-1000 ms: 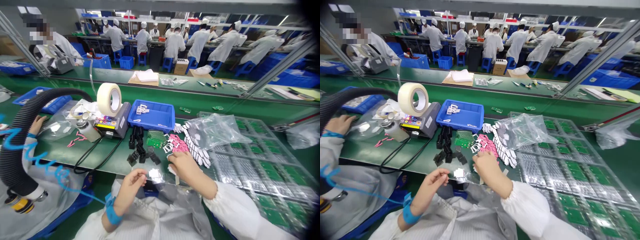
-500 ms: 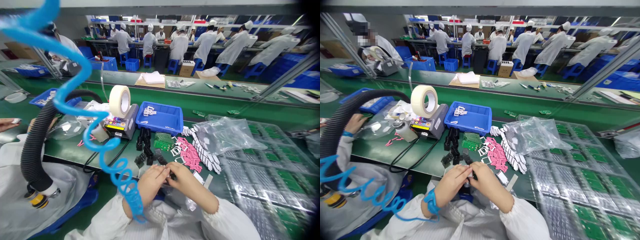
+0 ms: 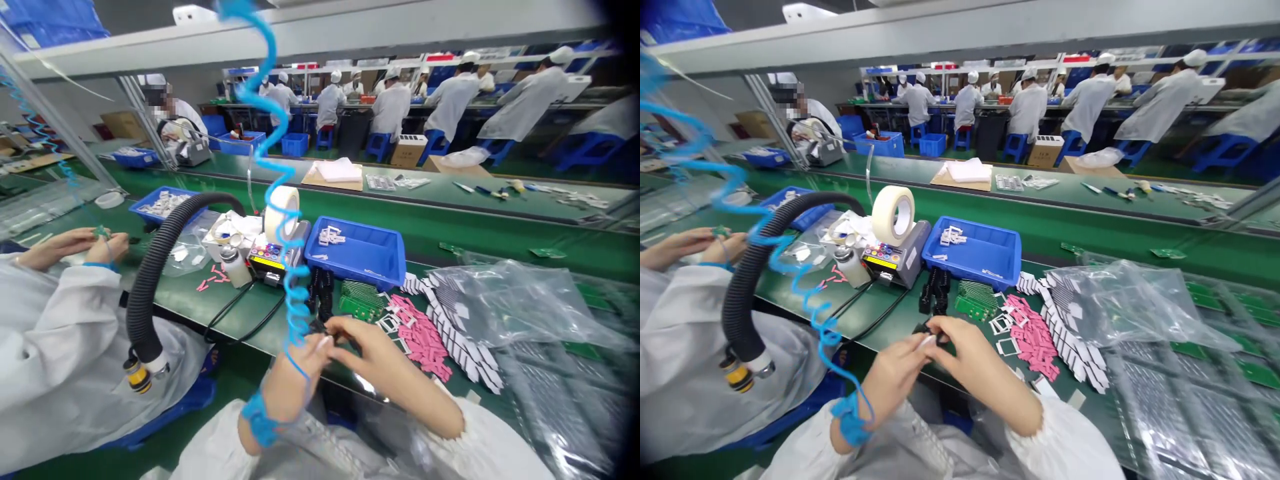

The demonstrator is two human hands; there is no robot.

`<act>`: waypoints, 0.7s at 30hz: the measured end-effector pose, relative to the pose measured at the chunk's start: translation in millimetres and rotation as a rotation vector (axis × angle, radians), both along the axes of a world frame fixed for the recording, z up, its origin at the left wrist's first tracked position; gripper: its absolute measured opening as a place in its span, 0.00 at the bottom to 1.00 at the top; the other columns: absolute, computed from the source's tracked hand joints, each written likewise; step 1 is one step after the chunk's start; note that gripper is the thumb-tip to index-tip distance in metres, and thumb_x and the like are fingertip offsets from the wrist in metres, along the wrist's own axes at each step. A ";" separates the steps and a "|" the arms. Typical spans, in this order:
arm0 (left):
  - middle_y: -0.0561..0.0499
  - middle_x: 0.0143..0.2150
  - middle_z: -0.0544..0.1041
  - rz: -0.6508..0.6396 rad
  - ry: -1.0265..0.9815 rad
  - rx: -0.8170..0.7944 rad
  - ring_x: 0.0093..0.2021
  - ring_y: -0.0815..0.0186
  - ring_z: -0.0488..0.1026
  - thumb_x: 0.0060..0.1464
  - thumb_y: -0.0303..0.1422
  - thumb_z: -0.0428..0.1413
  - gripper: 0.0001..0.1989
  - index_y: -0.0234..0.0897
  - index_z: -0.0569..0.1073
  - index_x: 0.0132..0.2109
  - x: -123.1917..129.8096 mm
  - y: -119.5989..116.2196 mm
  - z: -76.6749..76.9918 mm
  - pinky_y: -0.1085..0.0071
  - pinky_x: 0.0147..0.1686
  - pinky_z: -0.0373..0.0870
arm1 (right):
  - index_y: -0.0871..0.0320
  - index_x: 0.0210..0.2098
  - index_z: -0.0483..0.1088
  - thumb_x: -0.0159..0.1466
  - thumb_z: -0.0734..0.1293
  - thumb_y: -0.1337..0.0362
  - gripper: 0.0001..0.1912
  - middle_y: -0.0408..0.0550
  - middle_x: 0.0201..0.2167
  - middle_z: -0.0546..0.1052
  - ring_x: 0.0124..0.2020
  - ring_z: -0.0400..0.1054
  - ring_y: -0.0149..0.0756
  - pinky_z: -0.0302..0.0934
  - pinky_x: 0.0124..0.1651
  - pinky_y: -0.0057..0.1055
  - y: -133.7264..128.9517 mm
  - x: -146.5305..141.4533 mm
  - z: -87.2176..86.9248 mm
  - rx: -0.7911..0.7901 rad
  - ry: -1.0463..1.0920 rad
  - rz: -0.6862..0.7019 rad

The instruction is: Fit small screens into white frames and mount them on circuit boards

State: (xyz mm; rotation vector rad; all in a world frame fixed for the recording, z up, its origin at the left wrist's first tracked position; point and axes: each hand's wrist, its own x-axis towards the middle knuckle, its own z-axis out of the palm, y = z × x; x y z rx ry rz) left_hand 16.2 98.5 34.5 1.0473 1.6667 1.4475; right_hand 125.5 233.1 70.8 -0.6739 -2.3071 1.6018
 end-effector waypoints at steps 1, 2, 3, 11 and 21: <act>0.45 0.49 0.77 0.090 -0.071 -0.017 0.53 0.54 0.71 0.50 0.32 0.58 0.12 0.42 0.78 0.43 -9.1 -8.1 -0.1 0.57 0.58 0.59 | 0.55 0.35 0.73 0.52 0.70 0.65 0.09 0.46 0.35 0.76 0.36 0.68 0.37 0.61 0.43 0.35 -3.8 -18.5 -0.5 -0.180 0.031 -0.079; 0.44 0.47 0.79 0.185 -0.183 -0.019 0.51 0.55 0.72 0.50 0.32 0.58 0.11 0.40 0.79 0.41 -18.7 -17.1 -1.2 0.58 0.58 0.60 | 0.56 0.32 0.73 0.51 0.71 0.63 0.08 0.45 0.33 0.76 0.34 0.67 0.35 0.61 0.40 0.32 -7.7 -38.3 -2.6 -0.352 0.052 -0.159; 0.44 0.45 0.79 0.283 -0.338 -0.006 0.49 0.56 0.73 0.49 0.32 0.59 0.10 0.38 0.79 0.40 -28.5 -26.7 -3.5 0.58 0.57 0.62 | 0.57 0.30 0.73 0.52 0.71 0.62 0.07 0.44 0.31 0.76 0.31 0.67 0.33 0.61 0.37 0.30 -11.3 -58.3 -6.3 -0.500 0.063 -0.237; 0.45 0.37 0.81 0.796 -1.275 0.137 0.38 0.65 0.79 0.57 0.21 0.47 0.19 0.34 0.67 0.55 -70.5 -92.1 -30.9 0.68 0.41 0.75 | 0.57 0.25 0.63 0.54 0.70 0.55 0.14 0.38 0.19 0.66 0.19 0.59 0.25 0.58 0.25 0.25 -22.0 -159.5 -43.6 -0.879 0.092 -0.545; 0.46 0.38 0.81 0.633 -1.426 0.218 0.37 0.67 0.78 0.58 0.23 0.48 0.12 0.32 0.72 0.47 -54.4 -67.3 -8.5 0.69 0.44 0.73 | 0.58 0.25 0.70 0.43 0.76 0.59 0.15 0.38 0.22 0.69 0.24 0.60 0.25 0.56 0.29 0.23 -42.2 -121.1 -11.9 -0.863 0.196 -0.471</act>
